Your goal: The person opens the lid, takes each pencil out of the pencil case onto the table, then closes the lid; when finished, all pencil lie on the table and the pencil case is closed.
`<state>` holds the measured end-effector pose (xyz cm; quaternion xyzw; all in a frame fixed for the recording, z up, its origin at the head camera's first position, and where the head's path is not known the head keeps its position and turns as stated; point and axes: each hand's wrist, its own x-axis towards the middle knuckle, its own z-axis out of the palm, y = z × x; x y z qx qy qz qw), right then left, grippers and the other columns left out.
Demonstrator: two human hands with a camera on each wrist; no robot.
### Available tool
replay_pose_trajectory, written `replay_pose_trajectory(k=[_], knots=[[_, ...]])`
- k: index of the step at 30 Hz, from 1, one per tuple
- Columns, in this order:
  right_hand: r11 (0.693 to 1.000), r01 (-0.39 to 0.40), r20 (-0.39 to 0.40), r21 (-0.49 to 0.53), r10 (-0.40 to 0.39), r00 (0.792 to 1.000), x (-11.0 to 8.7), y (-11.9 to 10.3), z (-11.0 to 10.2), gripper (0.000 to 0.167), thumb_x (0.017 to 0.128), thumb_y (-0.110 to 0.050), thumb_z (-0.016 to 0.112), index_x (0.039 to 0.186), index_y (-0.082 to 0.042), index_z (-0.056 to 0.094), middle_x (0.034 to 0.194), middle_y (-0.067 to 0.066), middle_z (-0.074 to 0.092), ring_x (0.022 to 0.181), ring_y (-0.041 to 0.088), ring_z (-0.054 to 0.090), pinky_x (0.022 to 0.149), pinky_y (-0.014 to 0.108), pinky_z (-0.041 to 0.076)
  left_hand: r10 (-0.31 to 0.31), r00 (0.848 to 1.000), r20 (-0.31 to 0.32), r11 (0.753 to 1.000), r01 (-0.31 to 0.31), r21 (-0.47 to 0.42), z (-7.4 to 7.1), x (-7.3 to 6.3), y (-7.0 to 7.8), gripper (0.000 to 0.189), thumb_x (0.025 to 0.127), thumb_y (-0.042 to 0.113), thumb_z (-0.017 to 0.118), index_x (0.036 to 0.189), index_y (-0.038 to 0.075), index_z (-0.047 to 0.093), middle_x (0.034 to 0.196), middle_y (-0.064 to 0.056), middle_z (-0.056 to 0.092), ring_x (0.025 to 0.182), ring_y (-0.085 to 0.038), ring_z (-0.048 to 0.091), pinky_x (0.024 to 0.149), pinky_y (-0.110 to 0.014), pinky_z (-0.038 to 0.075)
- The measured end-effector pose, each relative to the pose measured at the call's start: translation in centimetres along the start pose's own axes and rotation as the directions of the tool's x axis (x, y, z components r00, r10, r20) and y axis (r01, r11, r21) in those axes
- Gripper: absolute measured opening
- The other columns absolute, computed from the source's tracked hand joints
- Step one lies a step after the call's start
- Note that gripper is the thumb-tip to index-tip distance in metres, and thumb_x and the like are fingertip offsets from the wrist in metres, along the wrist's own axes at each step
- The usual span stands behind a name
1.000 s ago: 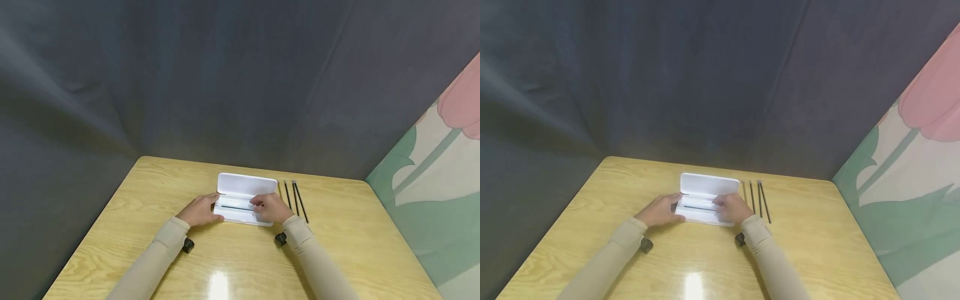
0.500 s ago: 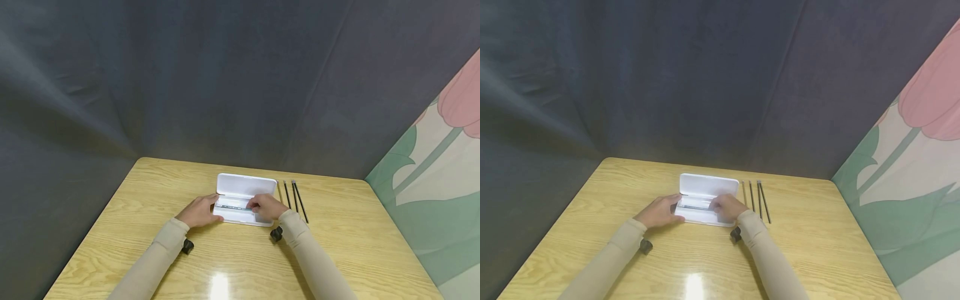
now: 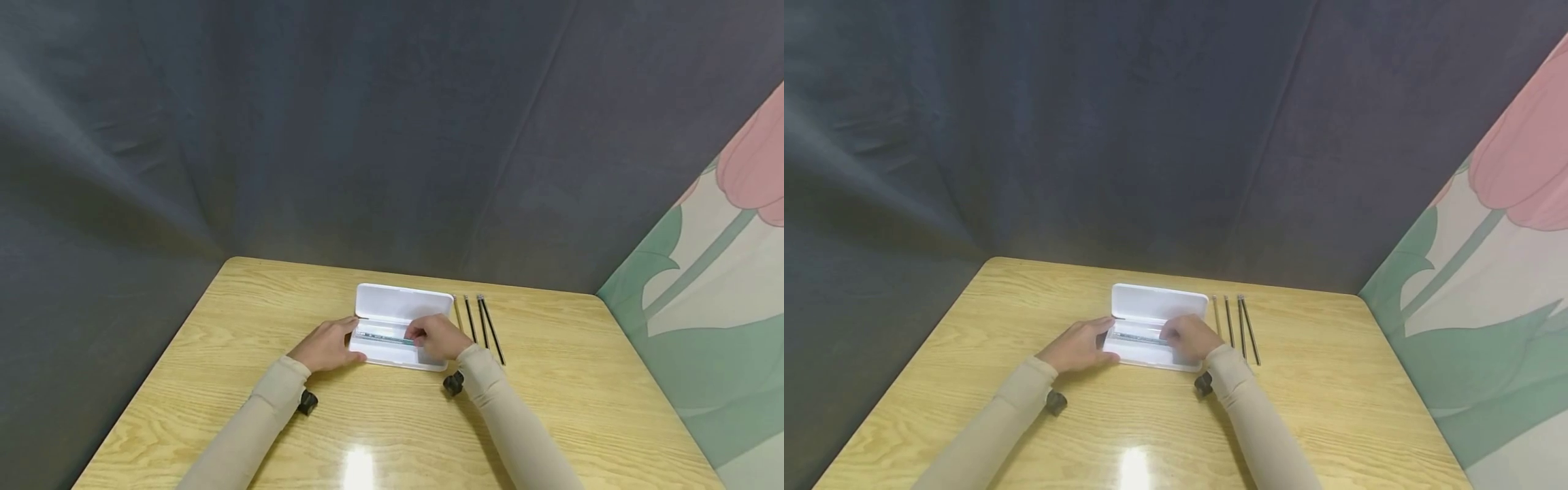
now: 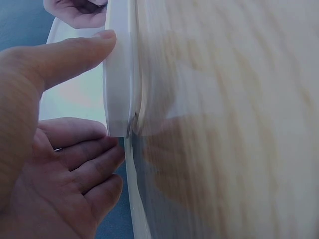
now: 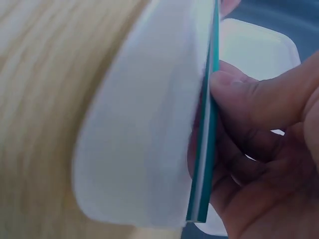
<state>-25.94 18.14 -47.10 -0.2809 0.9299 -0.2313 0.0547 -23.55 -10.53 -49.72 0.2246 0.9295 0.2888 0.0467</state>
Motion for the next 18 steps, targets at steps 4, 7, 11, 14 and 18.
replay_pose_trajectory(k=[4, 7, 11, 14, 18], knots=[[0.997, -0.029, -0.076, 0.076, 0.035, 0.996, -1.2, -0.5, -1.7, 0.018, 0.093, 0.002, 0.066, 0.096, -0.013, 0.076, 0.088, -0.001, 0.073, 0.08, 0.007, 0.062, 0.069, 0.021, 0.055, -0.002, 1.0, -0.003, 1.0, 0.002, 0.003, 0.0, 0.0, 0.0, 0.09, 0.084, 0.049, 0.08, 0.153, 0.004, 0.044, 0.16, -0.013, 0.043, 0.146, -0.032, 0.046, 0.119, -0.044, 0.044], [0.983, -0.065, -0.167, 0.172, 0.094, 0.981, -2.6, -0.8, -3.8, 0.015, 0.093, -0.001, 0.067, 0.1, -0.011, 0.075, 0.092, 0.005, 0.074, 0.079, 0.01, 0.063, 0.067, 0.022, 0.054, -0.005, 1.0, 0.001, 1.0, 0.005, 0.005, -0.1, 0.0, 0.0, 0.09, 0.084, 0.05, 0.08, 0.153, 0.005, 0.043, 0.16, -0.012, 0.043, 0.146, -0.032, 0.046, 0.12, -0.044, 0.043], [0.95, -0.099, -0.337, 0.296, 0.201, 0.92, -4.7, 0.2, -6.4, 0.013, 0.095, -0.004, 0.066, 0.105, -0.007, 0.073, 0.096, 0.012, 0.073, 0.077, 0.011, 0.062, 0.065, 0.02, 0.053, -0.012, 1.0, 0.006, 1.0, 0.012, 0.0, -0.2, 0.1, -0.1, 0.09, 0.085, 0.05, 0.079, 0.154, 0.006, 0.042, 0.161, -0.011, 0.043, 0.146, -0.032, 0.046, 0.119, -0.045, 0.044], [0.903, -0.128, -0.427, 0.411, 0.315, 0.848, -6.4, 1.9, -7.9, 0.017, 0.098, -0.007, 0.064, 0.112, -0.001, 0.07, 0.099, 0.013, 0.069, 0.08, 0.006, 0.062, 0.07, 0.017, 0.054, -0.01, 1.0, 0.004, 1.0, 0.01, -0.004, -0.2, 0.0, -0.1, 0.089, 0.085, 0.049, 0.08, 0.154, 0.006, 0.043, 0.161, -0.011, 0.043, 0.146, -0.032, 0.046, 0.119, -0.045, 0.044], [0.814, -0.235, -0.421, 0.532, 0.495, 0.76, -8.5, 4.5, -8.7, 0.027, 0.1, -0.01, 0.061, 0.124, 0.002, 0.063, 0.097, 0.002, 0.065, 0.082, 0.001, 0.061, 0.073, 0.017, 0.058, -0.004, 1.0, 0.011, 1.0, 0.004, -0.007, -0.1, -0.1, 0.0, 0.089, 0.085, 0.049, 0.08, 0.153, 0.004, 0.044, 0.16, -0.013, 0.043, 0.146, -0.033, 0.046, 0.12, -0.045, 0.043]])
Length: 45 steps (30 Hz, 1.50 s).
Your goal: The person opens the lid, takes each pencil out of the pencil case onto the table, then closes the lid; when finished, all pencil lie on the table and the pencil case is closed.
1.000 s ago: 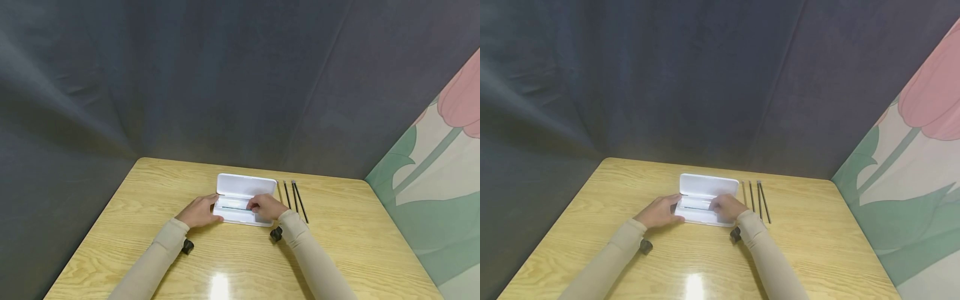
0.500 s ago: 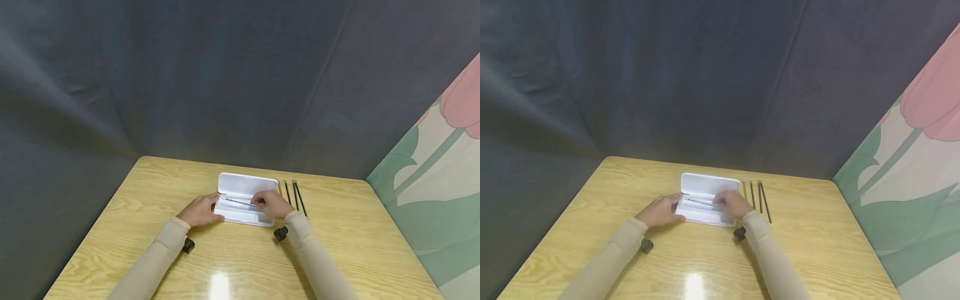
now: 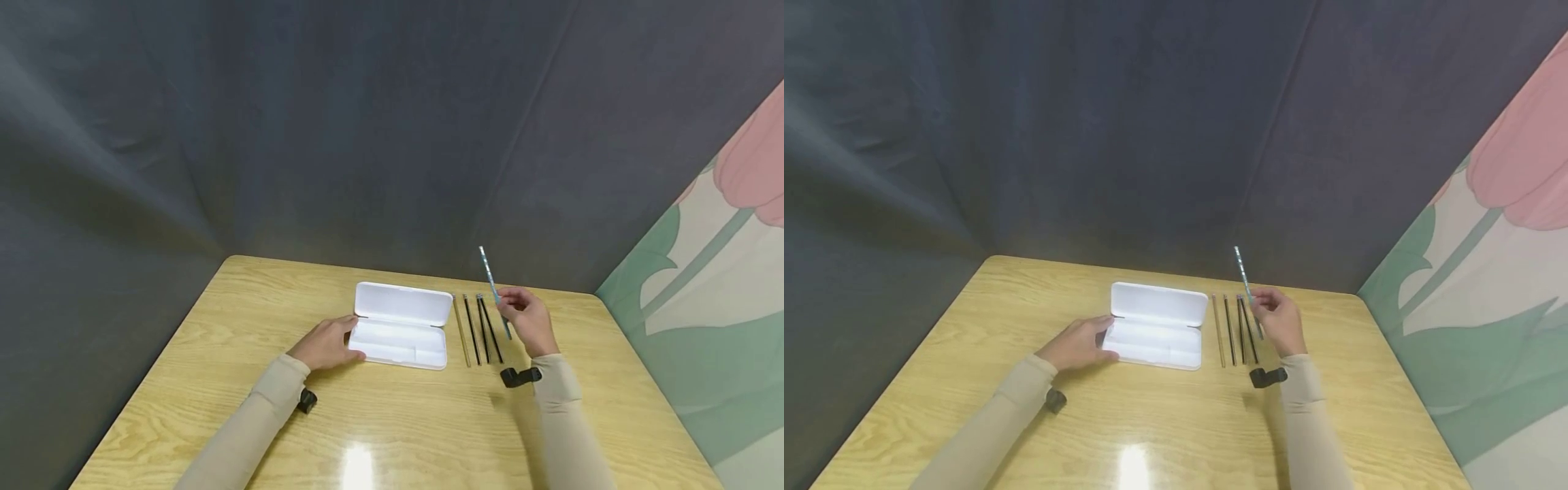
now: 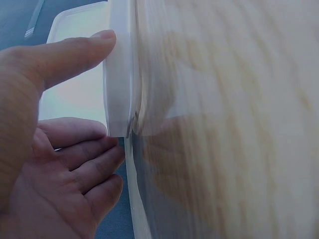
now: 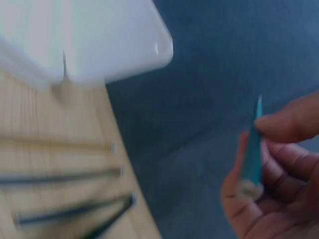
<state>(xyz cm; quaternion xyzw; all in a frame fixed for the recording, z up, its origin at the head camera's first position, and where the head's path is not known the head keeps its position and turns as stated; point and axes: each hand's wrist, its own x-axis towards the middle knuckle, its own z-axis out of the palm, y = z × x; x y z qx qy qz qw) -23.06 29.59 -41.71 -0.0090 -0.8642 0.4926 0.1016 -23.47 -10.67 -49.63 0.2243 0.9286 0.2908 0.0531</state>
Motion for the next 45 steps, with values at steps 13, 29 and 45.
replay_pose_trajectory(k=[13, 29, 45], knots=[[0.886, -0.123, 0.091, -0.447, 0.182, 0.979, 0.2, 7.0, -1.1, 0.038, 0.096, -0.013, 0.05, 0.128, 0.004, 0.06, 0.077, 0.007, 0.068, 0.051, 0.012, 0.048, 0.049, 0.028, 0.041, -0.001, 1.0, 0.0, 1.0, 0.001, -0.005, 0.1, -0.2, 0.1, 0.088, 0.085, 0.049, 0.08, 0.153, 0.005, 0.044, 0.16, -0.012, 0.044, 0.146, -0.032, 0.046, 0.119, -0.044, 0.044], [0.829, -0.095, 0.078, -0.551, 0.165, 0.983, 0.6, 7.1, 0.3, 0.036, 0.09, -0.01, 0.058, 0.123, 0.005, 0.061, 0.106, 0.025, 0.071, 0.071, 0.024, 0.065, 0.054, 0.03, 0.05, 0.002, 1.0, 0.009, 1.0, -0.002, -0.002, 0.2, -0.2, -0.2, 0.09, 0.084, 0.05, 0.08, 0.154, 0.006, 0.043, 0.161, -0.011, 0.042, 0.147, -0.031, 0.045, 0.12, -0.044, 0.043], [0.762, 0.545, 0.497, -0.348, -0.343, 0.797, -1.0, -1.1, 11.5, 0.015, 0.092, -0.005, 0.071, 0.104, -0.01, 0.078, 0.097, 0.002, 0.078, 0.086, 0.012, 0.072, 0.073, 0.025, 0.061, -0.01, 1.0, 0.011, 1.0, 0.01, -0.005, -0.4, -0.4, -0.2, 0.089, 0.085, 0.048, 0.08, 0.154, 0.005, 0.042, 0.161, -0.013, 0.041, 0.146, -0.032, 0.045, 0.119, -0.045, 0.044]])
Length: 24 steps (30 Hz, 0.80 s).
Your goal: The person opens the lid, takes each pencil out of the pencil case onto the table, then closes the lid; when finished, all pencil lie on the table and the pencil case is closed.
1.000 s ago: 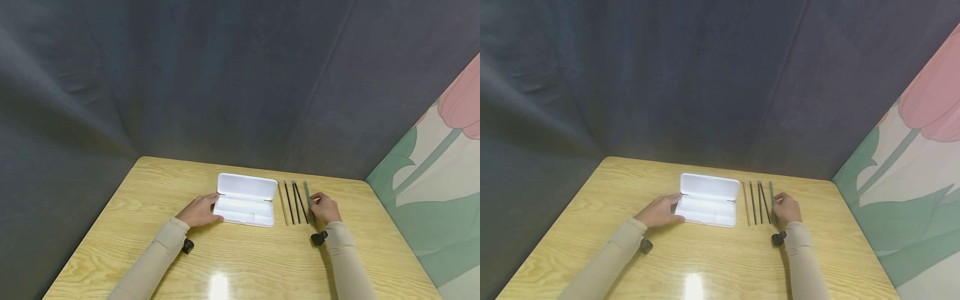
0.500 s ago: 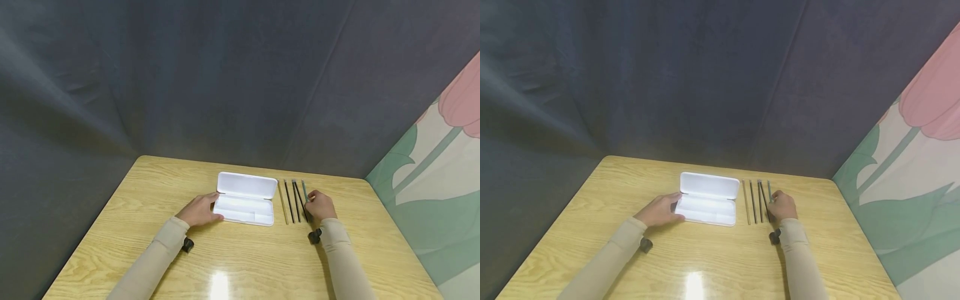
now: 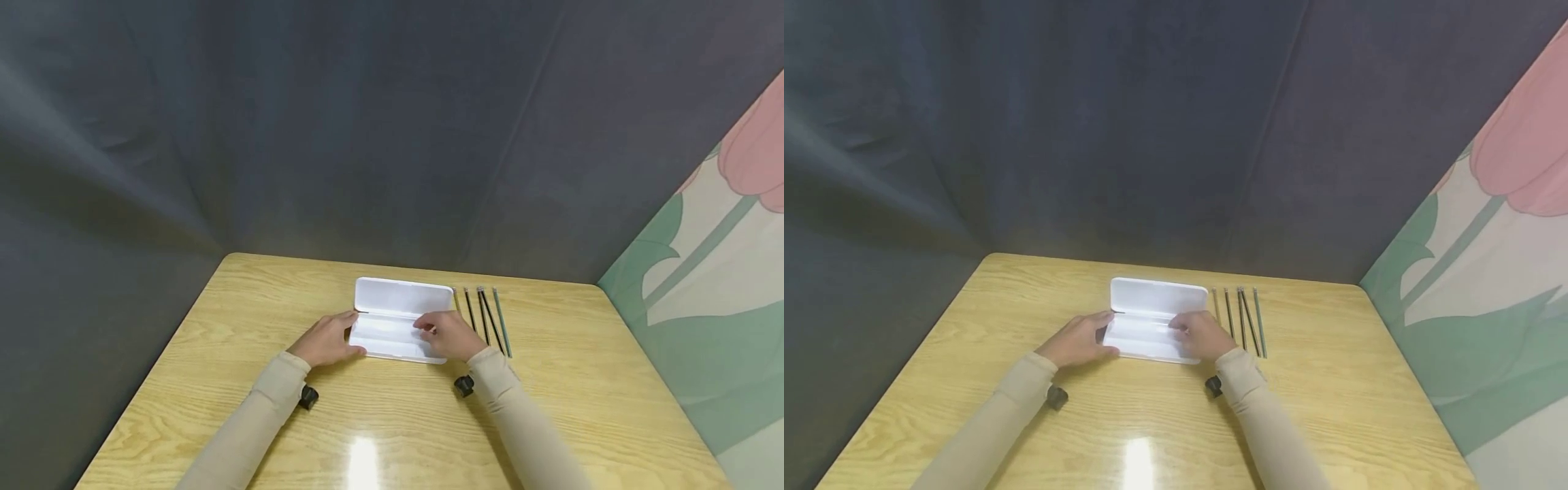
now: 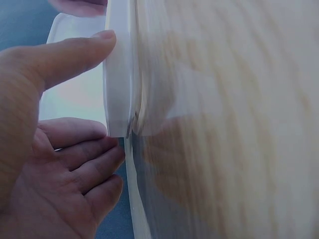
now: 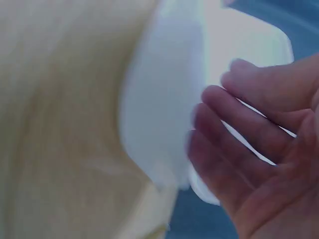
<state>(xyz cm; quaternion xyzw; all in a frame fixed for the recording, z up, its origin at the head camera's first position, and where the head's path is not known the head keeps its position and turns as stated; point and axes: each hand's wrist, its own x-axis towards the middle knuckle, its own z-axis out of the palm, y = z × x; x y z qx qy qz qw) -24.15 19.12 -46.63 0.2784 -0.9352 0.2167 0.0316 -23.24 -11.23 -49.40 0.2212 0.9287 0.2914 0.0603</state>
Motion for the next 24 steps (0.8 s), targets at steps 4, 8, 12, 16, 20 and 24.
replay_pose_trajectory(k=[4, 8, 12, 16, 20, 24], knots=[[0.999, -0.008, 0.1, 0.052, 0.003, 0.995, 0.7, 0.2, 1.4, 0.015, 0.092, -0.004, 0.072, 0.101, -0.013, 0.078, 0.094, -0.002, 0.078, 0.084, 0.007, 0.07, 0.073, 0.022, 0.059, -0.007, 1.0, -0.003, 1.0, 0.007, 0.013, 0.2, 0.0, 0.0, 0.089, 0.085, 0.049, 0.079, 0.154, 0.005, 0.042, 0.161, -0.012, 0.042, 0.146, -0.032, 0.045, 0.119, -0.044, 0.044], [0.994, -0.036, 0.167, 0.108, 0.017, 0.986, 1.4, 0.5, 1.5, 0.015, 0.094, -0.003, 0.069, 0.101, -0.014, 0.078, 0.094, -0.003, 0.077, 0.085, 0.005, 0.068, 0.074, 0.02, 0.058, 0.002, 1.0, -0.019, 1.0, -0.001, 0.027, 0.2, 0.2, -0.2, 0.089, 0.085, 0.049, 0.079, 0.153, 0.005, 0.043, 0.16, -0.012, 0.043, 0.146, -0.031, 0.046, 0.119, -0.043, 0.044], [0.994, 0.006, 0.229, 0.107, -0.03, 0.973, 1.9, 0.4, 1.0, 0.017, 0.097, -0.002, 0.065, 0.103, -0.012, 0.078, 0.1, 0.001, 0.078, 0.092, 0.012, 0.07, 0.079, 0.024, 0.059, 0.015, 1.0, -0.023, 1.0, -0.015, 0.019, 0.2, 0.3, -0.3, 0.089, 0.085, 0.048, 0.08, 0.153, 0.003, 0.043, 0.159, -0.013, 0.044, 0.145, -0.032, 0.047, 0.119, -0.044, 0.044], [0.997, 0.022, 0.247, 0.078, -0.041, 0.968, 2.1, 0.2, 0.8, 0.019, 0.096, -0.002, 0.065, 0.101, -0.013, 0.079, 0.099, 0.001, 0.077, 0.094, 0.014, 0.07, 0.08, 0.026, 0.059, 0.011, 1.0, -0.022, 1.0, -0.011, 0.014, 0.2, 0.3, -0.3, 0.09, 0.085, 0.048, 0.08, 0.153, 0.004, 0.043, 0.16, -0.013, 0.043, 0.146, -0.032, 0.046, 0.119, -0.044, 0.044], [0.998, 0.002, 0.237, 0.06, -0.016, 0.971, 2.2, 0.2, 1.0, 0.02, 0.095, -0.001, 0.066, 0.097, -0.016, 0.079, 0.097, -0.002, 0.077, 0.091, 0.01, 0.067, 0.079, 0.024, 0.056, 0.001, 1.0, -0.025, 1.0, -0.001, 0.004, 0.2, 0.1, -0.3, 0.089, 0.084, 0.048, 0.081, 0.153, 0.005, 0.043, 0.16, -0.012, 0.043, 0.146, -0.032, 0.046, 0.119, -0.044, 0.044], [0.995, -0.019, 0.203, 0.1, -0.002, 0.979, 1.9, 0.2, 0.9, 0.021, 0.093, 0.001, 0.066, 0.095, -0.016, 0.078, 0.094, -0.003, 0.077, 0.089, 0.007, 0.066, 0.077, 0.023, 0.057, -0.003, 0.999, -0.032, 1.0, 0.003, 0.008, 0.4, 0.1, -0.3, 0.089, 0.084, 0.048, 0.081, 0.153, 0.005, 0.044, 0.16, -0.012, 0.043, 0.146, -0.032, 0.046, 0.12, -0.044, 0.043]])
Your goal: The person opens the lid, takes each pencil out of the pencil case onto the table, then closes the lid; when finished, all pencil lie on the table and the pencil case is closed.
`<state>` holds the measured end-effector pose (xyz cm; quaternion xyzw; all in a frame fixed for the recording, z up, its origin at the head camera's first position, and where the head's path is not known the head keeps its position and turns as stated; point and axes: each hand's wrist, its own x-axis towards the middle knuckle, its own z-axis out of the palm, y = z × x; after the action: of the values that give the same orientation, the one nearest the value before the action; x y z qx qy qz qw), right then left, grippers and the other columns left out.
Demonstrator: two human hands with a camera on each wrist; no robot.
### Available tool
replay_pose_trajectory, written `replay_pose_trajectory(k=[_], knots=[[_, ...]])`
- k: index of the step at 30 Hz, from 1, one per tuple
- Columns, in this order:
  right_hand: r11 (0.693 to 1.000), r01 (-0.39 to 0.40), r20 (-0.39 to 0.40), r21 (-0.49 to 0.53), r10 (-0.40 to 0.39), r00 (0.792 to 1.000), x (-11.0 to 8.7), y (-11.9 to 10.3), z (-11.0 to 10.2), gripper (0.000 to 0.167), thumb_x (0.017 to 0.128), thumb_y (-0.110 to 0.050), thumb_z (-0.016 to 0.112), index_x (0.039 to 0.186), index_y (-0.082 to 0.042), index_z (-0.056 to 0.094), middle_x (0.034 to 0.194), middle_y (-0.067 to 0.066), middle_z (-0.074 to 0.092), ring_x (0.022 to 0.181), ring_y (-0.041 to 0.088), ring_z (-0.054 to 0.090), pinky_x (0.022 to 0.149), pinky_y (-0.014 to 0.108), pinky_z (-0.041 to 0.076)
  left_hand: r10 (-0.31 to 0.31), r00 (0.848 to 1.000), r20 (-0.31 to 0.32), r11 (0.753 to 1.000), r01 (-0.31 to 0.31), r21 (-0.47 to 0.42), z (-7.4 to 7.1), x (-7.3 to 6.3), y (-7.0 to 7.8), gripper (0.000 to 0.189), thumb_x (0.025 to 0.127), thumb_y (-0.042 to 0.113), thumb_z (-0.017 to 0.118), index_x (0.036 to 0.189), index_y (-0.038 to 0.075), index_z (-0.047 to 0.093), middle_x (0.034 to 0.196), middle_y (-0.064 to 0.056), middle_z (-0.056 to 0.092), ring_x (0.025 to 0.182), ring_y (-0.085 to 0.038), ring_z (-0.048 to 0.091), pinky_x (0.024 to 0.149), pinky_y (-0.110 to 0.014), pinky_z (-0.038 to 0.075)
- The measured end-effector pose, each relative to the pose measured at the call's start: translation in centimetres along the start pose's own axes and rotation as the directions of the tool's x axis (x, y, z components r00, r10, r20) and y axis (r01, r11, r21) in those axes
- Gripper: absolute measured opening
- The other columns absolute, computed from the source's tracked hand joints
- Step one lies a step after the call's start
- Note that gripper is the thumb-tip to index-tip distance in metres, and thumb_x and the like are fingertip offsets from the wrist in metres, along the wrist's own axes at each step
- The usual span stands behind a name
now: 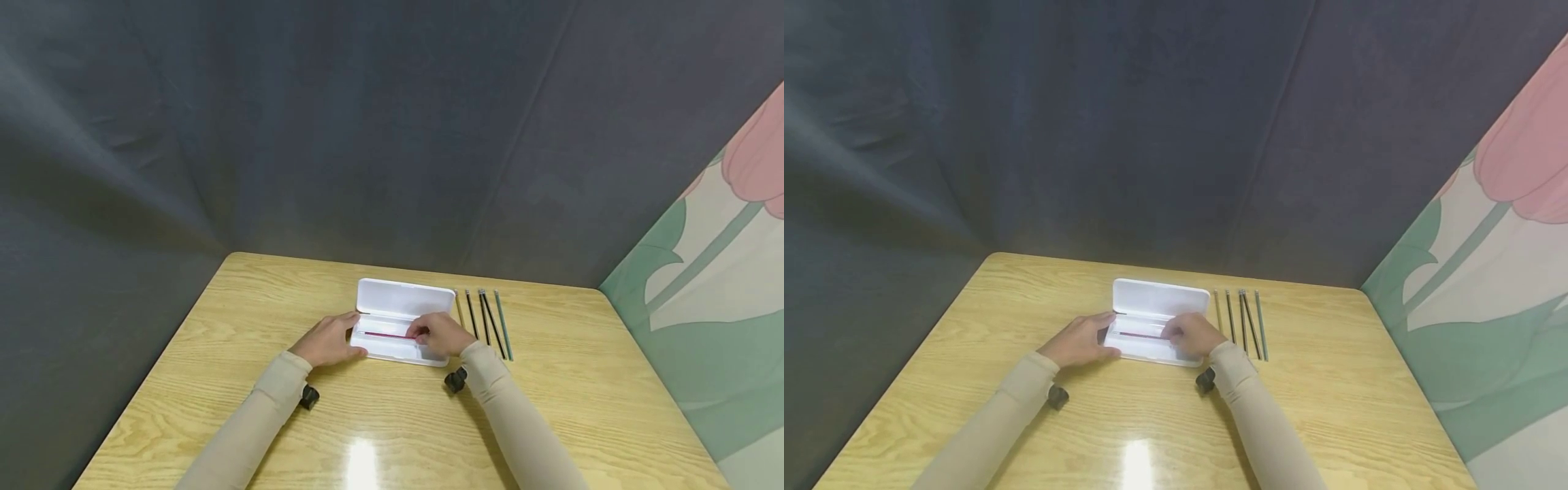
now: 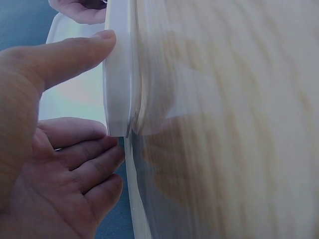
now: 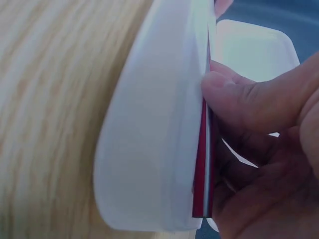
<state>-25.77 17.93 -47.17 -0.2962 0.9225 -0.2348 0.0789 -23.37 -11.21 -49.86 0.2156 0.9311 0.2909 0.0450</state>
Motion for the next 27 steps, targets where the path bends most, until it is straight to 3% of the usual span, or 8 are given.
replay_pose_trajectory(k=[6, 9, 11, 15, 20, 22, 25, 27], knots=[[0.99, -0.04, -0.118, 0.134, 0.056, 0.991, -1.6, -0.3, -2.1, 0.021, 0.093, 0.004, 0.066, 0.098, -0.013, 0.078, 0.091, 0.003, 0.075, 0.08, 0.009, 0.062, 0.068, 0.02, 0.055, 0.017, 1.0, -0.001, 1.0, -0.017, 0.002, 0.3, 0.1, -0.1, 0.089, 0.084, 0.048, 0.081, 0.152, 0.004, 0.044, 0.159, -0.013, 0.044, 0.145, -0.033, 0.047, 0.119, -0.044, 0.044], [0.967, -0.077, -0.21, 0.244, 0.13, 0.969, -3.0, -0.2, -3.9, 0.017, 0.094, 0.001, 0.066, 0.103, -0.009, 0.077, 0.095, 0.009, 0.074, 0.079, 0.011, 0.061, 0.066, 0.02, 0.053, 0.008, 1.0, 0.005, 1.0, -0.008, -0.007, 0.2, 0.1, -0.2, 0.09, 0.084, 0.048, 0.081, 0.153, 0.005, 0.044, 0.16, -0.012, 0.043, 0.145, -0.032, 0.047, 0.119, -0.044, 0.045], [0.934, -0.075, -0.273, 0.348, 0.177, 0.945, -4.0, 0.3, -5.2, 0.016, 0.094, -0.001, 0.067, 0.107, -0.004, 0.075, 0.099, 0.01, 0.073, 0.081, 0.013, 0.062, 0.067, 0.019, 0.053, 0.002, 1.0, 0.006, 1.0, -0.002, -0.007, 0.1, 0.1, -0.3, 0.09, 0.084, 0.049, 0.08, 0.153, 0.005, 0.043, 0.16, -0.011, 0.043, 0.145, -0.032, 0.047, 0.119, -0.044, 0.045], [0.824, 0.007, -0.384, 0.566, 0.256, 0.887, -6.4, 1.7, -7.6, 0.022, 0.096, -0.002, 0.065, 0.116, 0.008, 0.067, 0.101, 0.0, 0.073, 0.087, 0.008, 0.066, 0.072, 0.017, 0.056, 0.012, 1.0, -0.001, 1.0, -0.012, -0.008, -0.1, -0.1, -0.4, 0.089, 0.084, 0.048, 0.08, 0.153, 0.005, 0.044, 0.16, -0.012, 0.043, 0.145, -0.032, 0.047, 0.118, -0.044, 0.045], [0.608, 0.154, -0.447, 0.779, 0.365, 0.817, -9.6, 3.5, -9.5, 0.02, 0.097, -0.001, 0.064, 0.116, 0.006, 0.065, 0.095, -0.007, 0.07, 0.086, 0.005, 0.066, 0.074, 0.016, 0.059, 0.012, 1.0, 0.007, 1.0, -0.012, -0.016, -0.1, -0.1, -0.3, 0.089, 0.085, 0.048, 0.08, 0.153, 0.005, 0.043, 0.161, -0.012, 0.042, 0.145, -0.032, 0.047, 0.118, -0.045, 0.045], [0.561, 0.145, -0.442, 0.815, 0.44, 0.782, -10.5, 4.2, -9.9, 0.017, 0.097, -0.001, 0.064, 0.114, 0.002, 0.065, 0.093, -0.005, 0.07, 0.085, 0.006, 0.066, 0.072, 0.016, 0.059, 0.008, 1.0, 0.013, 1.0, -0.007, -0.017, -0.1, -0.1, -0.3, 0.089, 0.085, 0.048, 0.08, 0.154, 0.006, 0.043, 0.161, -0.012, 0.042, 0.145, -0.032, 0.047, 0.118, -0.045, 0.045], [0.606, 0.003, -0.432, 0.795, 0.562, 0.705, -11.3, 5.5, -9.9, 0.02, 0.098, -0.002, 0.064, 0.116, 0.005, 0.063, 0.088, -0.009, 0.069, 0.08, 0.004, 0.066, 0.068, 0.017, 0.059, 0.009, 1.0, 0.01, 1.0, -0.009, -0.015, 0.0, -0.1, -0.2, 0.089, 0.085, 0.048, 0.08, 0.154, 0.006, 0.043, 0.161, -0.012, 0.042, 0.146, -0.032, 0.046, 0.119, -0.045, 0.045], [0.651, -0.158, -0.407, 0.742, 0.625, 0.666, -11.6, 6.7, -9.6, 0.025, 0.098, -0.005, 0.062, 0.121, 0.007, 0.061, 0.085, -0.011, 0.068, 0.077, 0.001, 0.064, 0.067, 0.018, 0.058, 0.014, 1.0, 0.0, 1.0, -0.014, -0.011, 0.1, 0.0, -0.2, 0.089, 0.084, 0.048, 0.08, 0.153, 0.005, 0.043, 0.16, -0.012, 0.043, 0.145, -0.032, 0.047, 0.119, -0.045, 0.045]])
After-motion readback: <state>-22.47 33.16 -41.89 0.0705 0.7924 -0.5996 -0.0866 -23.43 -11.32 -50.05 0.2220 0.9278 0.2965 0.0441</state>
